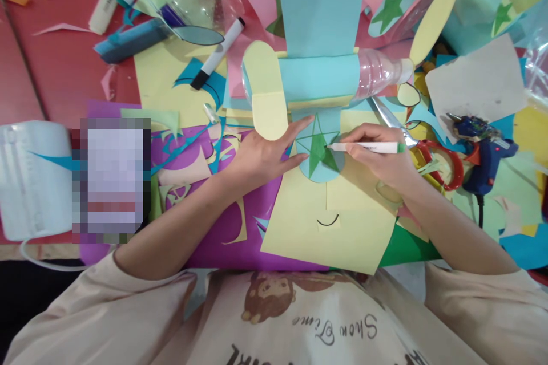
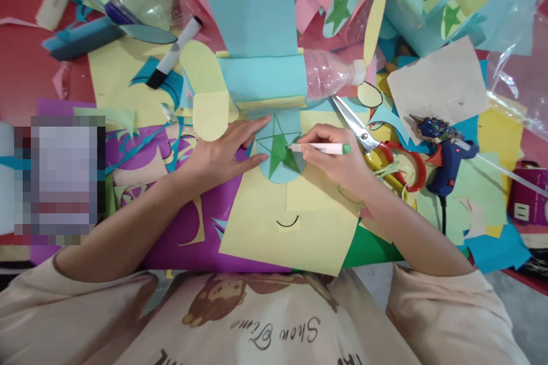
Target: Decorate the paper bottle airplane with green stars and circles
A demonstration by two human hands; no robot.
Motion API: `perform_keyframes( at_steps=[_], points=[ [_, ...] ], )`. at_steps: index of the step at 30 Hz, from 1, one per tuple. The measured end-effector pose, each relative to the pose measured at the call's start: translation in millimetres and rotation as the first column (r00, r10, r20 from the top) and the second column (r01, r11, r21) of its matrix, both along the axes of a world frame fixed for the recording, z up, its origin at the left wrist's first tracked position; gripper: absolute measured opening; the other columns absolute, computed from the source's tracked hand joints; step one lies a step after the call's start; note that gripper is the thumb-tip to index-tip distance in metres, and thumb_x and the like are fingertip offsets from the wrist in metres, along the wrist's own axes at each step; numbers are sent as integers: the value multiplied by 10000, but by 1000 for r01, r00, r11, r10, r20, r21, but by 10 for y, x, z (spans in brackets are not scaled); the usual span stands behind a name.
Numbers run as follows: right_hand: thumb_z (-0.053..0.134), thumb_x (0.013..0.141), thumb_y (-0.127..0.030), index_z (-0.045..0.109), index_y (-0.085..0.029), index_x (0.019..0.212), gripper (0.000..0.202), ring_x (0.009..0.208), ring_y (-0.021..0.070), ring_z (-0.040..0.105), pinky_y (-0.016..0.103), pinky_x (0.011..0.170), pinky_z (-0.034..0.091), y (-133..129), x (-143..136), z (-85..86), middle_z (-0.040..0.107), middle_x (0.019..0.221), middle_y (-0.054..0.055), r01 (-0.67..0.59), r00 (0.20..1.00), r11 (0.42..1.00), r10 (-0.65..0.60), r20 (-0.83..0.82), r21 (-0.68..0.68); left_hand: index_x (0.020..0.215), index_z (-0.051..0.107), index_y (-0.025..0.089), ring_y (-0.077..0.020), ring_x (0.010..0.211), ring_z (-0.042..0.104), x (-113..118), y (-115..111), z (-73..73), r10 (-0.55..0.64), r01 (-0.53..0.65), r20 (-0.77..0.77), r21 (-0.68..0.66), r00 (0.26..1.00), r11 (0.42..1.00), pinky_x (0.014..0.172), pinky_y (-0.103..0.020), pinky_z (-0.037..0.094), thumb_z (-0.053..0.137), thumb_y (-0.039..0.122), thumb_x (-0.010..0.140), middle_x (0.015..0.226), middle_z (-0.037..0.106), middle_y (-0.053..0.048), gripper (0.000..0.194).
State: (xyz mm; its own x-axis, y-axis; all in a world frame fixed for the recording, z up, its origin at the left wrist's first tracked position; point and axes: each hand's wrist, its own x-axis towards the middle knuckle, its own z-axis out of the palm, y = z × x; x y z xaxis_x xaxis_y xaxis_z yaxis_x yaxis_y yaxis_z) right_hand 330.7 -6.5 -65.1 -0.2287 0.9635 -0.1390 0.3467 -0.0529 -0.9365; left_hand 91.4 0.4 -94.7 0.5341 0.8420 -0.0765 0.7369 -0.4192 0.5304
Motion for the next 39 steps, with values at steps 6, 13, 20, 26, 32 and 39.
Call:
perform_keyframes(
  at_steps=[6, 13, 20, 26, 32, 39],
  points=[
    [645, 799, -207, 657, -172, 732, 76, 560, 79, 473, 232, 501, 352, -2, 6, 2, 604, 652, -13, -4, 1000, 1000, 4, 2, 26, 1463, 366, 200, -178, 834, 541, -3, 5, -13, -6, 6, 14, 21, 1000, 1000, 801, -306, 476, 518, 363, 916, 925, 575, -43, 591],
    [652, 774, -188, 662, -170, 703, 74, 594, 87, 537, 229, 527, 389, 5, 16, 8, 661, 686, -5, -19, 1000, 1000, 19, 11, 16, 1462, 371, 186, -178, 818, 531, 4, 8, 5, -4, 4, 3, 12, 1000, 1000, 791, -317, 476, 527, 350, 913, 909, 566, -40, 594],
    [639, 757, -169, 662, -172, 684, 77, 589, 83, 536, 226, 528, 390, 17, 5, 18, 664, 680, -10, -21, 999, 1000, 21, 34, 5, 1462, 373, 199, -178, 834, 532, 14, 5, 16, -1, 1, -1, -2, 1000, 1000, 809, -319, 478, 524, 354, 914, 922, 566, -41, 589],
    [641, 767, -198, 657, -172, 691, 83, 575, 84, 529, 226, 517, 389, 6, 10, 19, 657, 664, -12, -9, 999, 999, 7, 51, 40, 1461, 371, 193, -178, 824, 530, 12, 7, 9, -9, 9, -6, 7, 1000, 1000, 797, -320, 478, 517, 360, 915, 919, 570, -42, 589],
    [635, 761, -187, 657, -181, 686, 79, 565, 94, 526, 238, 509, 382, 12, 15, 8, 654, 648, -13, -1, 998, 999, -3, 63, 50, 1457, 372, 202, -172, 803, 535, 0, 13, -1, -13, 13, -5, 32, 1000, 999, 774, -296, 466, 515, 364, 919, 892, 577, -32, 581],
    [632, 764, -200, 657, -186, 693, 77, 635, 120, 553, 263, 570, 404, 0, 20, -3, 648, 694, -2, -65, 997, 997, 64, 40, 34, 1447, 392, 194, -173, 782, 549, -4, 8, -22, -11, 12, -20, 71, 1000, 997, 748, -291, 458, 533, 359, 911, 878, 588, -33, 578]
  ],
)
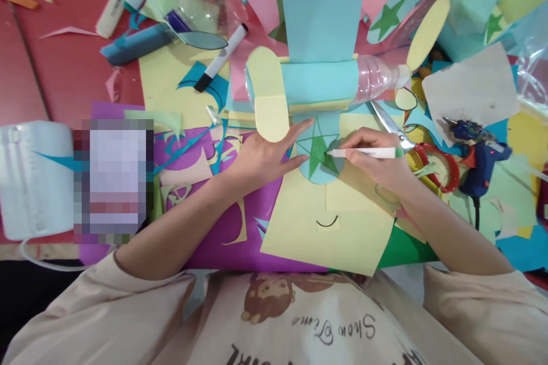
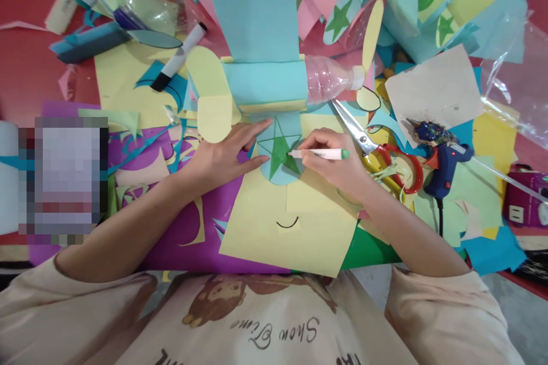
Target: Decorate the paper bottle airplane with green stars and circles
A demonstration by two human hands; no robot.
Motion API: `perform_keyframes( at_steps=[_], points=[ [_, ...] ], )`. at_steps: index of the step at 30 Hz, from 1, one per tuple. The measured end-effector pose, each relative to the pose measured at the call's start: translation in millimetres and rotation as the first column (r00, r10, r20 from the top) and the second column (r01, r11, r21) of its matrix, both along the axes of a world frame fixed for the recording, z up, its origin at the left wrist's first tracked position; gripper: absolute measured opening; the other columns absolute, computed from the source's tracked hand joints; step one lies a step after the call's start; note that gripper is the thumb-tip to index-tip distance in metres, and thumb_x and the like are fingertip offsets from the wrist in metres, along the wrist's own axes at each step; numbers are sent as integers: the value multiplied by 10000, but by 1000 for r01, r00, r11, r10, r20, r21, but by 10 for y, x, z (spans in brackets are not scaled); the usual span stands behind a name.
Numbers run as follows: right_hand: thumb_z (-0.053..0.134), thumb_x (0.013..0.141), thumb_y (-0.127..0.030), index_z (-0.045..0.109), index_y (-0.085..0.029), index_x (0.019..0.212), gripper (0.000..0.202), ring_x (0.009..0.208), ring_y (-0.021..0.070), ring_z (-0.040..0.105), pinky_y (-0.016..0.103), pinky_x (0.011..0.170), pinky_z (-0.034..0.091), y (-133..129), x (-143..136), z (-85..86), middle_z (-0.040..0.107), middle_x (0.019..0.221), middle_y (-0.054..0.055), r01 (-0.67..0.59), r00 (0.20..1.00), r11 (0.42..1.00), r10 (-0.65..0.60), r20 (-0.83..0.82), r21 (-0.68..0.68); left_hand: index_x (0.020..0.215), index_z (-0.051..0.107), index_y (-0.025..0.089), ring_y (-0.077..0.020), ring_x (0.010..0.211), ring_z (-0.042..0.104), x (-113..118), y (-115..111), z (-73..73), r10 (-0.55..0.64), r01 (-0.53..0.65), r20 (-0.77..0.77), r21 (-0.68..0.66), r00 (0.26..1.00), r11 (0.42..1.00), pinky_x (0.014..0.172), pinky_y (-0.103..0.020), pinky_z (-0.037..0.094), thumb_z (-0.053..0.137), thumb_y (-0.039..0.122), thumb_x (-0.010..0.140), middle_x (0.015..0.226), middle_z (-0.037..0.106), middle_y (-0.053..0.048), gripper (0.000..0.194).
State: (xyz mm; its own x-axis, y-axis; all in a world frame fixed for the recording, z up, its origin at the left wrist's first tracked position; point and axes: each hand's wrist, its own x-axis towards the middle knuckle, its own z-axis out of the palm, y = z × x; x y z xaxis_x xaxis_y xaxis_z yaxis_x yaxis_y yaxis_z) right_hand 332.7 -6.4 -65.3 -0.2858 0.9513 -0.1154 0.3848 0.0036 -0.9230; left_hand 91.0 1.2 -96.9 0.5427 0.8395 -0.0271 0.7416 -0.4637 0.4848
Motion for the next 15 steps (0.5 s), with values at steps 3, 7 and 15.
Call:
perform_keyframes(
  at_steps=[3, 7, 15],
  points=[
    [639, 763, -190, 669, -187, 710, 60, 675, 123, 554, 263, 598, 398, 5, 13, -22, 636, 715, -4, -67, 998, 997, 67, -15, -23, 1448, 391, 201, -170, 766, 545, 3, -4, 2, 11, -11, -13, 1, 1000, 1000, 726, -283, 452, 535, 353, 911, 863, 584, -29, 576],
    [626, 766, -169, 652, -181, 713, 60, 624, 112, 540, 253, 565, 385, 13, 10, -29, 646, 694, -8, -3, 998, 999, 0, -70, -48, 1451, 384, 203, -166, 773, 541, 9, 0, 14, 5, -5, -13, -11, 1000, 1000, 739, -281, 453, 524, 364, 918, 858, 582, -26, 574],
    [647, 772, -196, 668, -186, 722, 55, 671, 125, 539, 261, 597, 381, 13, 24, -43, 631, 717, -3, -70, 995, 995, 65, -73, -68, 1453, 380, 202, -168, 788, 544, 5, 2, -1, 0, 0, 6, -4, 1000, 1000, 724, -278, 451, 520, 365, 917, 901, 584, -37, 577]
  ],
)
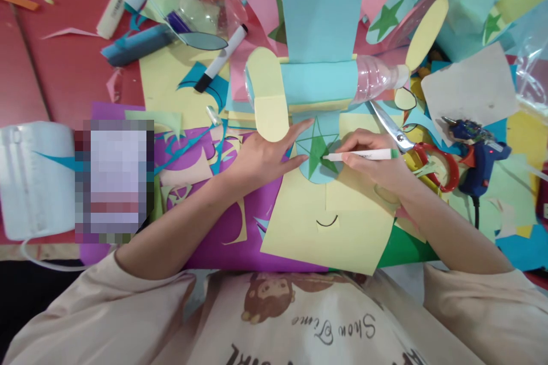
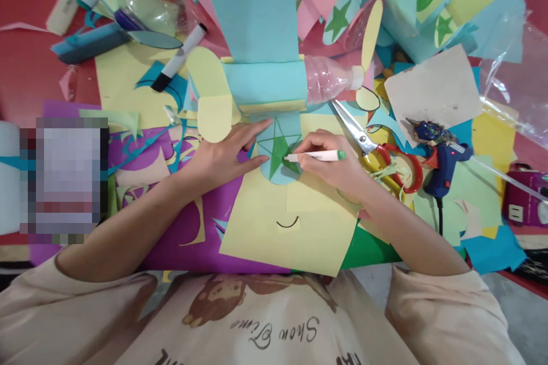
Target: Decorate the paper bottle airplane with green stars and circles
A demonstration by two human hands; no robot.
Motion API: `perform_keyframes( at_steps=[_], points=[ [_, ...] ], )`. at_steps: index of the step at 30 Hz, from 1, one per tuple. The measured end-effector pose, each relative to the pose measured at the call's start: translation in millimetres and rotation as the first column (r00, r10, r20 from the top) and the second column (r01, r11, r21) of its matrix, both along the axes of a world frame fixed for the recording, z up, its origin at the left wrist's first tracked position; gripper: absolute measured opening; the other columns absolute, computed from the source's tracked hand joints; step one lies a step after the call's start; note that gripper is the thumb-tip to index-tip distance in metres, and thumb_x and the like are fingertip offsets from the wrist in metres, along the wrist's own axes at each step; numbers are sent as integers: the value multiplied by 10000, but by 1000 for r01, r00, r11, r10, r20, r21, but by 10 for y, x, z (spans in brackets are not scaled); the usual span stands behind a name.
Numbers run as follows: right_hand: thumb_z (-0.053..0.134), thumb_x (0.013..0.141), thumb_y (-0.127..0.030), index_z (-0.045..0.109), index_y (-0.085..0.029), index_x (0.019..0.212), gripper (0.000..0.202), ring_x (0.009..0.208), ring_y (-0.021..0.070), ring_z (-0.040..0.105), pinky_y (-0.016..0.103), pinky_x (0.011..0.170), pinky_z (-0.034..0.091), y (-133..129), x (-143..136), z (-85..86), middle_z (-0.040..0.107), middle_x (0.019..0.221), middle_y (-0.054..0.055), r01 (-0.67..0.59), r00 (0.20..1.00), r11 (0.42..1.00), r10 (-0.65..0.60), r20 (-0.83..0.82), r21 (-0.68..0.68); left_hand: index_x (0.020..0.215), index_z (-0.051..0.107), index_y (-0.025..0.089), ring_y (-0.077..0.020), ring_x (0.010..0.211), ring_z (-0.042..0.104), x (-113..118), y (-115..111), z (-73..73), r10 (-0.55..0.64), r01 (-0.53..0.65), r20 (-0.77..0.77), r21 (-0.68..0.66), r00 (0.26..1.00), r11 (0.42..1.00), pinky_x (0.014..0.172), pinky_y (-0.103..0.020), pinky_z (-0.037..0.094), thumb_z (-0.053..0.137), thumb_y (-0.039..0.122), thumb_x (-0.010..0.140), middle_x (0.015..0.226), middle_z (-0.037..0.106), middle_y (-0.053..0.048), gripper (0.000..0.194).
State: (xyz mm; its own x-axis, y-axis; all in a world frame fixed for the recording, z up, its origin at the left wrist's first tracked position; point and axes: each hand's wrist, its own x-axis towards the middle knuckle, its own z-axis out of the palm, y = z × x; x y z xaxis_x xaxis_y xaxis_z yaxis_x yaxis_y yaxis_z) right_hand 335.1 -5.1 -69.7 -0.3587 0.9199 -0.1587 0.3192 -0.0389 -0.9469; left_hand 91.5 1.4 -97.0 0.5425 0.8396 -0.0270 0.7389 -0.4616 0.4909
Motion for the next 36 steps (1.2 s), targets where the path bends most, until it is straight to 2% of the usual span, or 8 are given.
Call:
perform_keyframes(
  at_steps=[3, 10, 14, 17, 19, 23, 28, 36],
  points=[
    [642, 798, -221, 679, -187, 762, 62, 654, 120, 532, 256, 581, 373, 9, 20, -13, 640, 729, -2, -34, 999, 999, 33, -38, -29, 1452, 382, 201, -169, 791, 544, -2, -3, 7, -3, 3, -9, -8, 1000, 1000, 736, -281, 451, 523, 370, 915, 902, 588, -38, 580],
    [650, 832, -292, 712, -214, 815, 102, 732, 152, 577, 290, 652, 432, 13, 20, 6, 675, 789, 16, -85, 995, 996, 83, 47, 35, 1455, 371, 219, -161, 783, 536, 0, -1, 32, 4, -4, 1, -35, 1000, 999, 744, -276, 455, 515, 366, 917, 898, 586, -28, 576],
    [640, 821, -282, 704, -218, 783, 98, 693, 145, 601, 281, 619, 459, 45, 11, 9, 692, 776, 13, 51, 998, 998, -52, -21, -22, 1459, 372, 212, -169, 801, 542, 3, 3, 35, 3, -4, -2, -46, 1000, 999, 757, -290, 462, 520, 362, 910, 902, 584, -31, 588],
    [549, 884, -350, 699, -218, 769, 230, 679, 143, 626, 294, 656, 491, 70, 18, -3, 687, 754, 17, 154, 977, 988, -151, -152, 7, 1461, 374, 208, -172, 800, 547, 7, 2, 35, 15, -15, -6, -47, 1000, 999, 744, -289, 462, 525, 357, 906, 908, 584, -34, 594],
    [540, 892, -350, 696, -225, 803, 219, 640, 133, 624, 295, 652, 499, 80, 28, -10, 683, 739, 6, 190, 963, 982, -183, -199, 14, 1458, 380, 202, -170, 785, 543, 9, 1, 36, 16, -16, 4, -50, 1000, 999, 742, -292, 463, 525, 353, 905, 889, 579, -31, 592],
    [648, 831, -303, 710, -251, 861, 87, 706, 142, 633, 288, 650, 507, 81, 37, 3, 705, 808, 2, 172, 983, 983, -167, -70, 62, 1455, 383, 211, -167, 801, 537, 8, 4, 43, 18, -16, 28, -67, 999, 998, 743, -276, 460, 520, 351, 907, 884, 575, -27, 583],
    [638, 860, -340, 745, -287, 986, 174, 874, 183, 658, 331, 742, 531, 79, 27, 29, 735, 977, 15, 109, 994, 983, -111, 8, 151, 1477, 345, 243, -142, 759, 511, 0, 18, 38, 12, -8, 62, -65, 998, 998, 764, -263, 460, 560, 331, 882, 855, 560, -5, 639],
    [624, 884, -321, 730, -277, 1049, 202, 936, 187, 670, 338, 805, 532, 67, -4, 39, 729, 1026, 14, 122, 992, 971, -127, 11, 208, 1506, 288, 264, -130, 727, 521, 11, 10, 52, 75, -67, 81, -91, 994, 994, 685, -232, 450, 592, 321, 854, 801, 527, 18, 722]
  ],
)
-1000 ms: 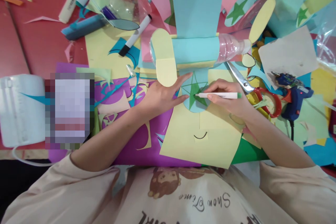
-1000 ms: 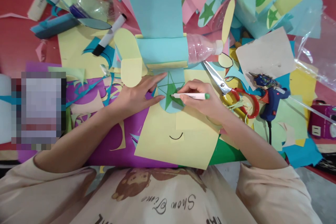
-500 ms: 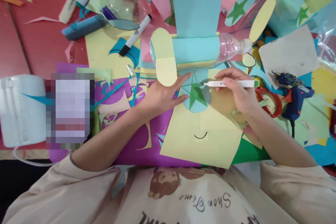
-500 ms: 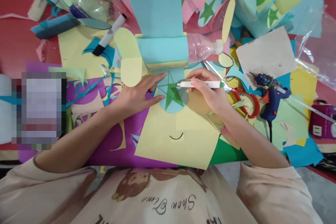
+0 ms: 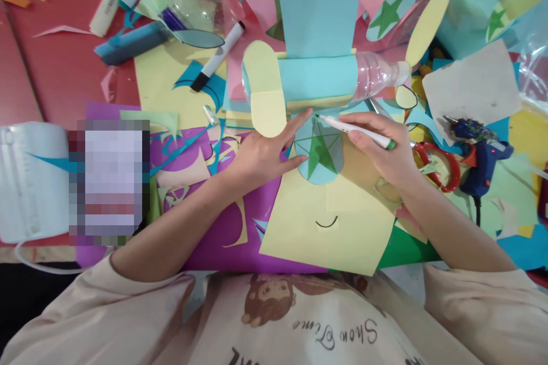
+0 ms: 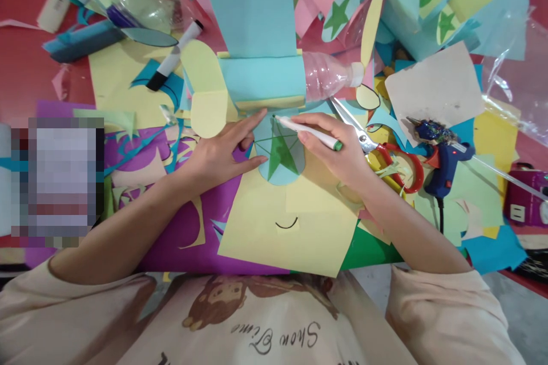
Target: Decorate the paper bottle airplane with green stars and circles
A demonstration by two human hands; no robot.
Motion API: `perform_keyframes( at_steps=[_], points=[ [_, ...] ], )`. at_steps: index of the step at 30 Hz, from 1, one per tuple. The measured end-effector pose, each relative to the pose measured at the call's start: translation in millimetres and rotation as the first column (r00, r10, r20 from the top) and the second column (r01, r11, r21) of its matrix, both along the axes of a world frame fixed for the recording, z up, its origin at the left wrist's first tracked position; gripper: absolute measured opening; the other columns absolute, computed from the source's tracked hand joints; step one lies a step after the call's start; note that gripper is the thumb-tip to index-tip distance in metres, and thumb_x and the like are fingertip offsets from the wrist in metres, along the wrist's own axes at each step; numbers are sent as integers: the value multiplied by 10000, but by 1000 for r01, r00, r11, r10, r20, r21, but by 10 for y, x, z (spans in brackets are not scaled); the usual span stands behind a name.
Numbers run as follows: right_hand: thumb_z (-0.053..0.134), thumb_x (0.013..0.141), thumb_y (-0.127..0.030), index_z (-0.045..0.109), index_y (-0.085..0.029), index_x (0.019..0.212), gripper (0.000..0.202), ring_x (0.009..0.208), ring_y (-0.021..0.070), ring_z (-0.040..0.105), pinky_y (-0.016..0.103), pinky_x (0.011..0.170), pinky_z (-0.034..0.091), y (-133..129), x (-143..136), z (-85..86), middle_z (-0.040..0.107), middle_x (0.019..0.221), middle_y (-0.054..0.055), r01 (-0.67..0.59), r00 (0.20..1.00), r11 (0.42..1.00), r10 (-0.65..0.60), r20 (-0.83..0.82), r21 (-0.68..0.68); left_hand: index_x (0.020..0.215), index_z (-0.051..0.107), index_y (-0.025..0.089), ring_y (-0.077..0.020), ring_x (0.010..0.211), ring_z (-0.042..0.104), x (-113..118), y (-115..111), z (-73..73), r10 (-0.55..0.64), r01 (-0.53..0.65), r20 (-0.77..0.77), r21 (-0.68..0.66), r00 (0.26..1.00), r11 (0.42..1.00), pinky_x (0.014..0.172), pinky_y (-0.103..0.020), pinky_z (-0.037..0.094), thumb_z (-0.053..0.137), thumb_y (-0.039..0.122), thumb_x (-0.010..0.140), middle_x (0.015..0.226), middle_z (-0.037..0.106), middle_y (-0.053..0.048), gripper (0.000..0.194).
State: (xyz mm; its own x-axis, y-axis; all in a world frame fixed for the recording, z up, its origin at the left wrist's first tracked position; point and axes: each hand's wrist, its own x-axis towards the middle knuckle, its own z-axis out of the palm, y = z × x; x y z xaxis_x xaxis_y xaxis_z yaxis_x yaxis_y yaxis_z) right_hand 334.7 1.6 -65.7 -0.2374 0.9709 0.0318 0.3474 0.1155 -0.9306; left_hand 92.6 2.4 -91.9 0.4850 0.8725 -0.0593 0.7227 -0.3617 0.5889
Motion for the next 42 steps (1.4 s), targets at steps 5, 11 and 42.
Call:
perform_keyframes(
  at_steps=[5, 11, 42],
  points=[
    [613, 890, -331, 721, -267, 1062, 213, 956, 193, 668, 356, 845, 529, 0, -7, 4, 726, 1063, 18, -7, 999, 1000, 7, 34, 3, 1502, 299, 268, -128, 723, 515, 14, 4, 24, 8, -8, 3, -13, 1000, 1000, 683, -230, 457, 594, 328, 852, 796, 530, 18, 717],
    [612, 891, -311, 729, -255, 1052, 206, 948, 187, 671, 338, 836, 529, 2, 3, -14, 731, 1047, 21, -22, 998, 1000, 21, 58, 5, 1510, 280, 265, -133, 728, 510, 19, 2, 21, 13, -13, -4, -41, 1000, 999, 691, -243, 464, 594, 330, 848, 805, 514, 16, 736],
    [606, 895, -303, 742, -245, 1009, 187, 882, 179, 678, 329, 780, 535, -1, 14, -54, 745, 979, 18, -61, 995, 996, 56, 81, 64, 1511, 263, 275, -123, 707, 489, 20, -8, 27, 12, -13, -34, -28, 999, 1000, 690, -229, 456, 601, 320, 849, 794, 497, 25, 744]
  ],
)
